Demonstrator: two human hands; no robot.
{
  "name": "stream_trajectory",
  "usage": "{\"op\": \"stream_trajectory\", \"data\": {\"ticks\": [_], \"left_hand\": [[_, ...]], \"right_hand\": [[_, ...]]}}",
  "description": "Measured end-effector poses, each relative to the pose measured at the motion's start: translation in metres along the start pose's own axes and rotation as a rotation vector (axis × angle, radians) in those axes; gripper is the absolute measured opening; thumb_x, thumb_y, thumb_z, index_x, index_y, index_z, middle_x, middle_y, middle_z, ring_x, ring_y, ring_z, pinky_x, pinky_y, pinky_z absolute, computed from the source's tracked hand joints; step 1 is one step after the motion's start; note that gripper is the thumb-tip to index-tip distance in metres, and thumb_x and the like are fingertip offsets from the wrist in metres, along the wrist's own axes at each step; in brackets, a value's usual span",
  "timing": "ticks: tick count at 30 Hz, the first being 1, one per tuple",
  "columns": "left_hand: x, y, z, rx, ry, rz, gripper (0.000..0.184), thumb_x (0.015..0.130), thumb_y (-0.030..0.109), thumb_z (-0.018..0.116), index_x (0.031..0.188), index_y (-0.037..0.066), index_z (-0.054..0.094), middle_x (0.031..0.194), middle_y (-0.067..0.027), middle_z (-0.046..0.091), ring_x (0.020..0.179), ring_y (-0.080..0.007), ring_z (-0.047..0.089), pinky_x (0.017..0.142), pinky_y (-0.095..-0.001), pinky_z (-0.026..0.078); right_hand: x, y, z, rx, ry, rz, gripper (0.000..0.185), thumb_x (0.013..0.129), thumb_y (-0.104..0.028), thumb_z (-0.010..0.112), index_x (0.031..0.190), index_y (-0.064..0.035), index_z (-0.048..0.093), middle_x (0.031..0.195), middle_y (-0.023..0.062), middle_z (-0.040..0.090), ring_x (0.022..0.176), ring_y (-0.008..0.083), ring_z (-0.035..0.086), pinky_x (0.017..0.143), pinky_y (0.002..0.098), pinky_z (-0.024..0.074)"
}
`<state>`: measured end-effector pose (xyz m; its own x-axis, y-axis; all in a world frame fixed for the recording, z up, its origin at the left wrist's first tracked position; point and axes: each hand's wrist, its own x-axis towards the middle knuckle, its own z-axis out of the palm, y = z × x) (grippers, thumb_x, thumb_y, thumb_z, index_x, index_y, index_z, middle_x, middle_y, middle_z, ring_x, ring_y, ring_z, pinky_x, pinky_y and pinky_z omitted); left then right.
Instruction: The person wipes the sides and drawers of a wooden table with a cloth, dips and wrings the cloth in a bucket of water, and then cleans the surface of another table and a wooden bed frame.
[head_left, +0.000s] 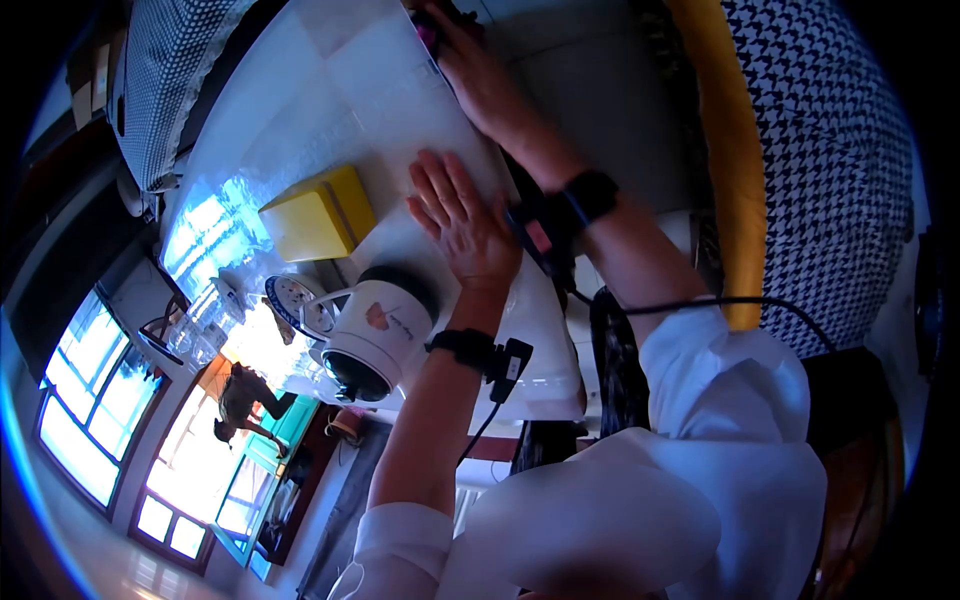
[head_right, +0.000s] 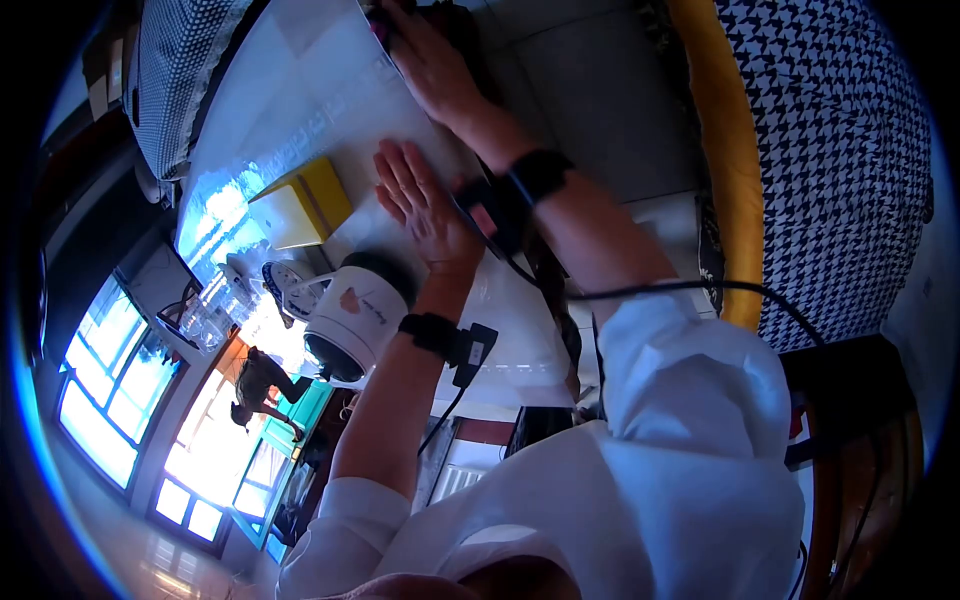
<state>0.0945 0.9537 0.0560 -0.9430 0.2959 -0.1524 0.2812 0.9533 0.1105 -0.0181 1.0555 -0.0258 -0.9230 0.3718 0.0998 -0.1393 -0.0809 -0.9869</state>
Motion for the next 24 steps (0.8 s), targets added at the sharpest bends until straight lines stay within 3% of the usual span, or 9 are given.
{"op": "stream_trajectory", "data": {"ticks": [1, 8, 11, 14, 16, 18, 20, 22, 24], "left_hand": [[0.000, 0.001, 0.000, -0.003, -0.015, -0.009, 0.070, 0.088, 0.032, 0.045, 0.143, 0.002, 0.015, 0.151, -0.0188, 0.009, 0.140, -0.0352, 0.004, 0.110, -0.0497, 0.000], [-0.001, -0.003, 0.001, 0.021, -0.002, 0.007, 0.072, 0.086, 0.030, 0.049, 0.143, 0.002, 0.015, 0.150, -0.0188, 0.010, 0.140, -0.0351, 0.004, 0.110, -0.0493, 0.001], [0.001, 0.001, 0.000, 0.004, 0.007, 0.019, 0.070, 0.087, 0.029, 0.048, 0.143, 0.002, 0.015, 0.150, -0.0188, 0.010, 0.140, -0.0352, 0.005, 0.110, -0.0494, 0.001], [0.001, 0.002, 0.000, 0.000, 0.056, 0.021, 0.065, 0.091, 0.031, 0.042, 0.144, 0.006, 0.014, 0.151, -0.0160, 0.011, 0.140, -0.0323, 0.007, 0.111, -0.0470, 0.004], [-0.001, 0.001, 0.002, 0.028, 0.058, 0.025, 0.066, 0.090, 0.031, 0.043, 0.144, 0.006, 0.015, 0.151, -0.0159, 0.011, 0.140, -0.0321, 0.007, 0.111, -0.0467, 0.005], [-0.001, 0.001, 0.000, 0.030, 0.031, 0.021, 0.068, 0.089, 0.031, 0.045, 0.144, 0.004, 0.015, 0.151, -0.0167, 0.011, 0.140, -0.0328, 0.006, 0.111, -0.0477, 0.003], [-0.001, -0.003, 0.002, 0.034, 0.009, 0.028, 0.070, 0.088, 0.030, 0.048, 0.143, 0.003, 0.015, 0.151, -0.0175, 0.010, 0.140, -0.0334, 0.005, 0.111, -0.0487, 0.001], [-0.002, -0.006, 0.006, 0.031, 0.037, 0.043, 0.070, 0.088, 0.031, 0.046, 0.144, 0.003, 0.013, 0.151, -0.0168, 0.008, 0.140, -0.0329, 0.004, 0.111, -0.0482, 0.001], [-0.001, -0.004, 0.006, 0.037, 0.037, 0.053, 0.071, 0.088, 0.031, 0.045, 0.144, 0.004, 0.012, 0.151, -0.0167, 0.007, 0.140, -0.0327, 0.004, 0.111, -0.0479, 0.001]], "right_hand": [[-0.013, -0.005, -0.001, -0.016, 0.029, 0.012, 0.050, 0.096, -0.040, 0.034, 0.140, -0.0165, 0.033, 0.136, 0.0148, 0.043, 0.117, 0.0341, 0.048, 0.099, 0.0386, 0.0364], [0.006, -0.004, 0.004, 0.260, 0.036, 0.107, 0.050, 0.097, -0.028, 0.038, 0.142, -0.0078, 0.027, 0.144, 0.0131, 0.031, 0.130, 0.0241, 0.036, 0.104, 0.0290, 0.0266], [-0.006, -0.003, -0.006, -0.080, -0.059, -0.030, 0.053, 0.097, -0.032, 0.037, 0.143, -0.0091, 0.023, 0.145, 0.0135, 0.030, 0.131, 0.0248, 0.034, 0.105, 0.0288, 0.0259], [-0.031, -0.031, -0.010, -0.034, -0.036, 0.224, 0.054, 0.097, -0.033, 0.037, 0.144, -0.0106, 0.022, 0.146, 0.0130, 0.029, 0.131, 0.0247, 0.034, 0.104, 0.0291, 0.0267], [-0.026, -0.037, -0.009, 0.004, -0.054, 0.231, 0.057, 0.096, -0.042, 0.034, 0.145, -0.0163, 0.019, 0.134, 0.0245, 0.039, 0.113, 0.0356, 0.049, 0.099, 0.0409, 0.0353], [-0.007, -0.026, -0.001, 0.005, -0.090, 0.192, 0.053, 0.097, -0.032, 0.037, 0.144, -0.0103, 0.023, 0.145, 0.0121, 0.031, 0.130, 0.0252, 0.035, 0.106, 0.0295, 0.0254], [0.012, -0.030, 0.004, -0.163, 0.052, -0.063, 0.046, 0.097, -0.023, 0.037, 0.138, -0.0025, 0.029, 0.132, 0.0177, 0.045, 0.114, 0.0326, 0.048, 0.096, 0.0344, 0.0370], [-0.007, -0.042, -0.007, 0.002, -0.039, 0.212, 0.045, 0.098, -0.020, 0.036, 0.139, -0.0035, 0.028, 0.136, 0.0165, 0.040, 0.119, 0.0319, 0.044, 0.099, 0.0354, 0.0356], [-0.042, -0.022, -0.003, -0.099, 0.020, -0.037, 0.055, 0.096, -0.046, 0.031, 0.143, -0.0169, 0.026, 0.137, 0.0178, 0.039, 0.119, 0.0319, 0.045, 0.104, 0.0420, 0.0285]]}}
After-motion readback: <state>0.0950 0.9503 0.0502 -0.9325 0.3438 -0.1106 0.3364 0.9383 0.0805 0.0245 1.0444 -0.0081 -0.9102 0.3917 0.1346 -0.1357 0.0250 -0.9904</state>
